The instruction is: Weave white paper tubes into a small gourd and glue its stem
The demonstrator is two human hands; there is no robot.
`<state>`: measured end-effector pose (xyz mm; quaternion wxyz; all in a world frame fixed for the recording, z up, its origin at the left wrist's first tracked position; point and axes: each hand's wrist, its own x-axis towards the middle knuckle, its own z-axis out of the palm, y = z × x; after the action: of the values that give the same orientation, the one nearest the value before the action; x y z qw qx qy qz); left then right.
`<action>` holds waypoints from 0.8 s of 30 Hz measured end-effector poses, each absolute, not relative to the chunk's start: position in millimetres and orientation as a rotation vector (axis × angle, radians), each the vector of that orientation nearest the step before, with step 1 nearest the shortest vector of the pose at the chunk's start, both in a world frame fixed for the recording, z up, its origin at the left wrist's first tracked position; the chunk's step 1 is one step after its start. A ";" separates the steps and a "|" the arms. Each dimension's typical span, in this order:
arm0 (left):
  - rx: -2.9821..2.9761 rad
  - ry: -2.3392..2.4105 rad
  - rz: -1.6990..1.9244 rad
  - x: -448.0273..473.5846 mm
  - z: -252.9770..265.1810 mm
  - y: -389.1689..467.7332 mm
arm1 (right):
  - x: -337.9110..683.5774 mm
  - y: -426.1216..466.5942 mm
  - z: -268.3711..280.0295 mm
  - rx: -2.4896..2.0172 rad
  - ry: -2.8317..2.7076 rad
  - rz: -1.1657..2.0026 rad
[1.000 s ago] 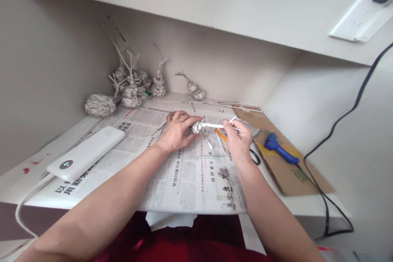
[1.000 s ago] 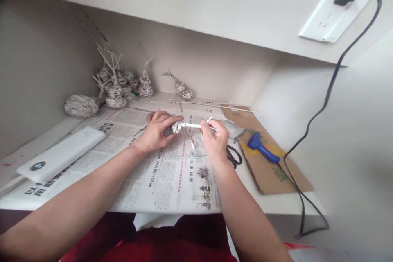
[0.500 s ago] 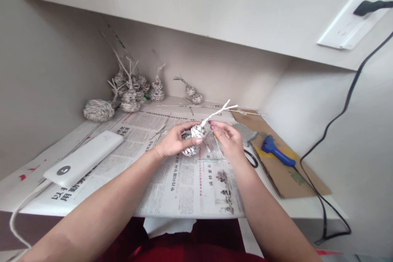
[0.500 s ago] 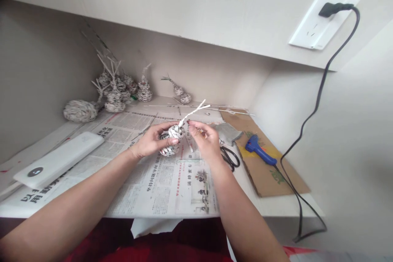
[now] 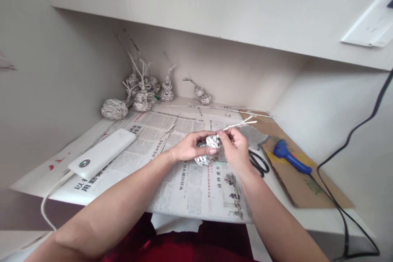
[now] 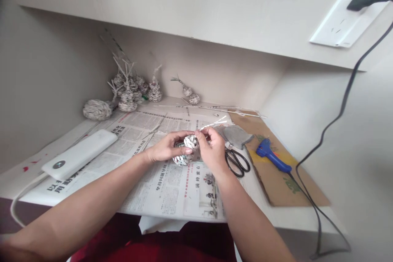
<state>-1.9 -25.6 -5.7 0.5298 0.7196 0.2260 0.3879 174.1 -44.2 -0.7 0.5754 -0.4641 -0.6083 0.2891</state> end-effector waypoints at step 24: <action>1.341 1.269 1.401 -14.3 -24.6 23.1 | 174.4 -37.6 -9.1 -1.210 -1.482 0.631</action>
<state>-14.3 23.1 -24.6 0.4006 0.5301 0.5017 0.5539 174.4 -37.6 -9.1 0.5341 -0.5077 -0.6220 0.2647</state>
